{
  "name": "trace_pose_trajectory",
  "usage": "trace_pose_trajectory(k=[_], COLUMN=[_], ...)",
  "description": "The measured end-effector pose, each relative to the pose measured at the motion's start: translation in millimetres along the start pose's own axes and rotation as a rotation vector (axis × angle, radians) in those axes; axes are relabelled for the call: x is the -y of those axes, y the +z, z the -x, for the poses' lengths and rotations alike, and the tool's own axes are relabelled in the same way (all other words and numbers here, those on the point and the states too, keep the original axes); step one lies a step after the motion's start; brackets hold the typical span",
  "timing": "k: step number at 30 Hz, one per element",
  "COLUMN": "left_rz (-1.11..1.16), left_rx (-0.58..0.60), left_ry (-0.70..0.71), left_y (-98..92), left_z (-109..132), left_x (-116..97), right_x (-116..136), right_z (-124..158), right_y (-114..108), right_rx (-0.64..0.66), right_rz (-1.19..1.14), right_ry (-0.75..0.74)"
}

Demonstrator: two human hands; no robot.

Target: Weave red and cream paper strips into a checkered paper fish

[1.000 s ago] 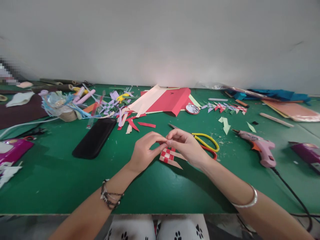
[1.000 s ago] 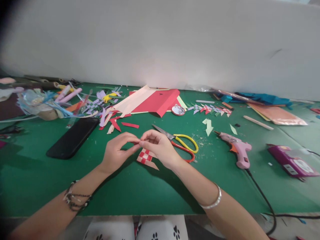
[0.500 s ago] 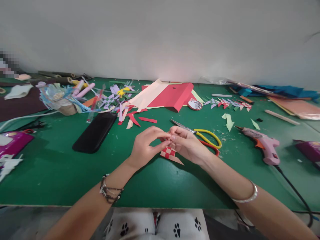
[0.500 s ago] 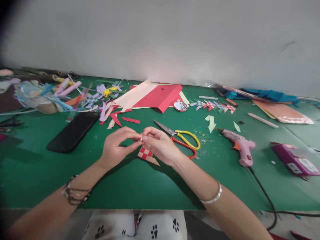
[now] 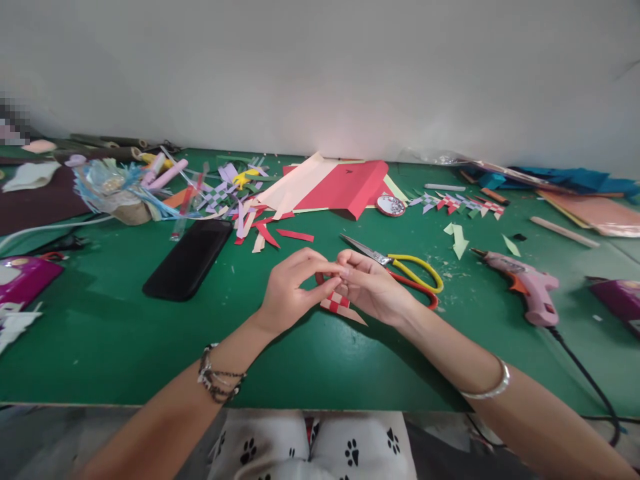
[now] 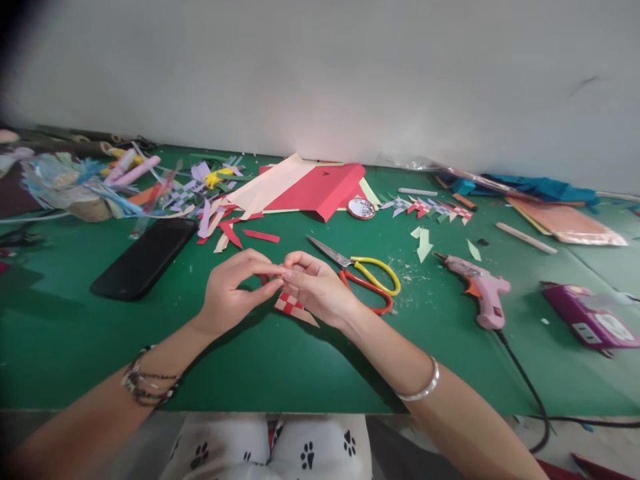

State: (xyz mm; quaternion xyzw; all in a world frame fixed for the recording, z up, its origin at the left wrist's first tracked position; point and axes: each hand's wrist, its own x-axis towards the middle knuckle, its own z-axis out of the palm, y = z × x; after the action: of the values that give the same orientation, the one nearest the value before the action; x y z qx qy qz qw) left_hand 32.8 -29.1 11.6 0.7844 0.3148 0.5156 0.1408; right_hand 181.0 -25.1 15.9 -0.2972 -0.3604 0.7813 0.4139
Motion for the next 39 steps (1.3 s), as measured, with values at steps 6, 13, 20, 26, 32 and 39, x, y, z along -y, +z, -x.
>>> trace_pose_trajectory(k=[6,13,20,26,32,39], left_rz=[0.052,0.127,0.202,0.204,0.168,0.011], left_rx=[-0.003,-0.019,-0.031,-0.042,-0.059,-0.025], left_ry=[-0.055,-0.152,-0.217,-0.255,-0.249,-0.037], left_y=[0.5,0.1,1.1,2.3,2.2,1.4], left_z=[0.4,-0.9,-1.1,-0.3,1.2,0.2], left_x=[1.9,2.9,7.6,9.7,10.5,9.5], right_x=[-0.6,2.5,4.6,4.5,3.2,-2.4], right_z=[-0.3,0.6,0.6,0.4,0.1,-1.3], right_y=[2.1,3.4,3.2,1.7,3.8,4.0], right_rx=[-0.081,-0.123,-0.169,-0.151,-0.152,-0.154], right_rz=[0.085,0.083,0.082,0.047,0.037,0.031], right_ry=[-0.124,-0.120,-0.083,-0.080,-0.070,-0.112])
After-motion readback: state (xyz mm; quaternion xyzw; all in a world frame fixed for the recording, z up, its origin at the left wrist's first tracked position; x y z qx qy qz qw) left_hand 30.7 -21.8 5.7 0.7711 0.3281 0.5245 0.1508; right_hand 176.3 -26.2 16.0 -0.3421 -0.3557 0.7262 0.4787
